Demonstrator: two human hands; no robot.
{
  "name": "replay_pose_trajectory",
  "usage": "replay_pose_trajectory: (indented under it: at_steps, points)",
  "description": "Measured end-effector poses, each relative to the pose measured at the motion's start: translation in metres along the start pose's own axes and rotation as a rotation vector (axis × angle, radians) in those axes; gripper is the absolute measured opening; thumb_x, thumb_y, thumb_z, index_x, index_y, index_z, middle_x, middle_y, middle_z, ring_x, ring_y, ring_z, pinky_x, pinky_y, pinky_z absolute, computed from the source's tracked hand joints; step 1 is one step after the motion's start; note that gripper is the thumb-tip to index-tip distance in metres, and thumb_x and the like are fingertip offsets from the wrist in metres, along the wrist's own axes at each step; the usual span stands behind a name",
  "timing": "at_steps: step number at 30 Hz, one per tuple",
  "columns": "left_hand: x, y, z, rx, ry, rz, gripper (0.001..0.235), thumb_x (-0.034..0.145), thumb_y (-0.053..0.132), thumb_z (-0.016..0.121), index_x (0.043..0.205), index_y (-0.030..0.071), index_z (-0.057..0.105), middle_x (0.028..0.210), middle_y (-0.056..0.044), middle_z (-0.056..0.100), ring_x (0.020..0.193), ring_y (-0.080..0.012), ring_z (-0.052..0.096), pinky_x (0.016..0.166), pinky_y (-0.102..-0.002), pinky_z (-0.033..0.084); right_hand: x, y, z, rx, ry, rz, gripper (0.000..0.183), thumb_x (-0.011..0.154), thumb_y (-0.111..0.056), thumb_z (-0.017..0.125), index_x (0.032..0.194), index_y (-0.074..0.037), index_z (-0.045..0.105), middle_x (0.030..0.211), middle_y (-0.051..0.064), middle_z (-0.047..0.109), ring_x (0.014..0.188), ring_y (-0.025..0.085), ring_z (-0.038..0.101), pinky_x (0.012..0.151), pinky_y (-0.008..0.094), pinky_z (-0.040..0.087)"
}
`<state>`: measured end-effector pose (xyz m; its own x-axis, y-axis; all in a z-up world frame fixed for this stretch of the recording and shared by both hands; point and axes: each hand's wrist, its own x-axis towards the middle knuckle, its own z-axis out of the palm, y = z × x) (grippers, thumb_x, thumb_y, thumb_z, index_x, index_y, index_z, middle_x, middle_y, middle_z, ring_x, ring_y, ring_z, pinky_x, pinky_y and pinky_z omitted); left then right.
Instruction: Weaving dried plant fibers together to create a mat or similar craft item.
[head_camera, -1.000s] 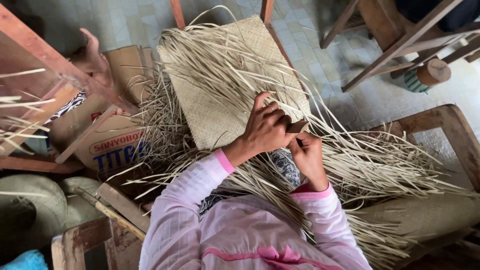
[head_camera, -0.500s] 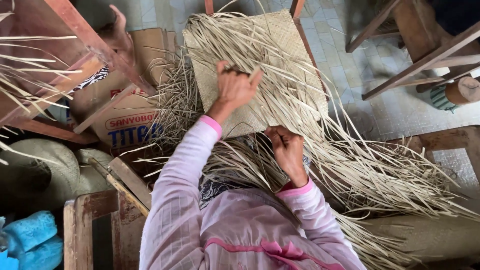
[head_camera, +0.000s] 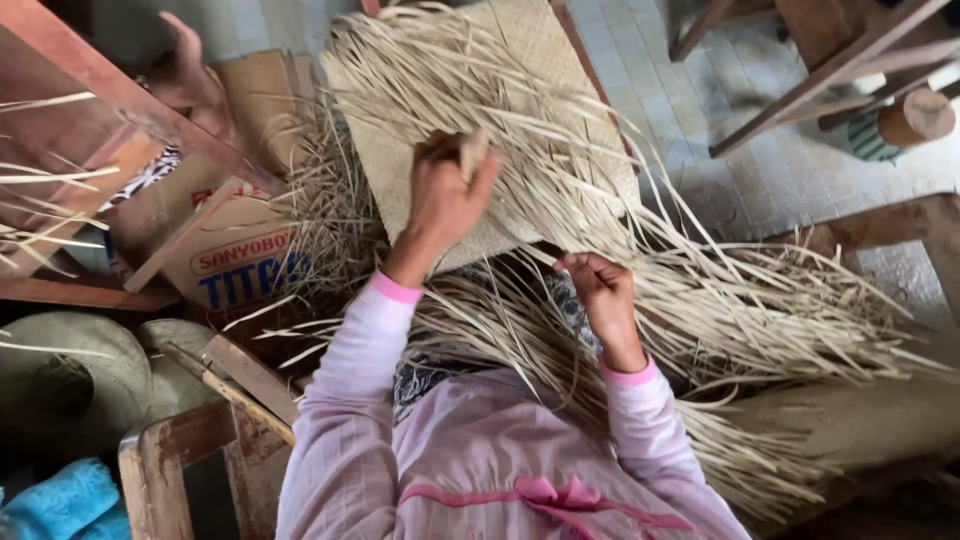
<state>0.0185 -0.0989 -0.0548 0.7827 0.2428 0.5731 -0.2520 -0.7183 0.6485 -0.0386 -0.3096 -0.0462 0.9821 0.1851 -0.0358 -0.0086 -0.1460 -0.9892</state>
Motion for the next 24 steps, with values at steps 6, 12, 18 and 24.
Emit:
replay_pose_trajectory:
  at_steps: [6,12,18,24]
  points:
    - [-0.016,0.044,-0.015,-0.328,-0.396,0.166,0.016,0.086,0.006,0.052,0.097,0.005,0.063,0.073,-0.010,0.056,0.064,-0.0257,0.056,0.062,-0.034,0.045,0.000,-0.015,0.003,-0.040,-0.006,-0.082,0.018,0.085,-0.008,0.051,0.078,-0.006,0.068,0.042,-0.004,0.035,0.047,0.002,0.029,0.045,0.016,0.027]
    - [-0.029,0.019,0.007,-0.162,-0.422,0.227,0.018,0.076,0.009,0.065,0.092,0.004,0.060,0.078,-0.008,0.056,0.069,-0.0286,0.059,0.060,-0.038,0.046,-0.002,-0.019,0.008,0.004,-0.057,-0.084,0.018,0.086,-0.009,0.052,0.077,-0.004,0.067,0.039,-0.005,0.033,0.044,0.000,0.028,0.044,0.013,0.025]
    - [-0.032,-0.079,-0.001,0.492,-0.210,-0.095,0.020,0.070,0.013,0.067,0.087,0.004,0.063,0.077,-0.017,0.061,0.067,-0.0321,0.063,0.062,-0.043,0.051,-0.004,-0.012,0.003,0.051,-0.069,-0.001,0.019,0.086,-0.011,0.053,0.077,-0.002,0.066,0.036,-0.002,0.031,0.039,0.002,0.026,0.042,0.015,0.022]
    - [-0.024,-0.087,-0.072,0.729,-0.208,-0.538,0.025,0.079,0.039,0.057,0.082,0.016,0.065,0.061,-0.017,0.061,0.065,-0.0346,0.063,0.058,-0.043,0.047,-0.002,0.011,-0.006,0.112,-0.055,0.045,0.019,0.087,-0.011,0.051,0.079,-0.001,0.065,0.037,-0.001,0.032,0.037,0.002,0.026,0.041,0.015,0.022]
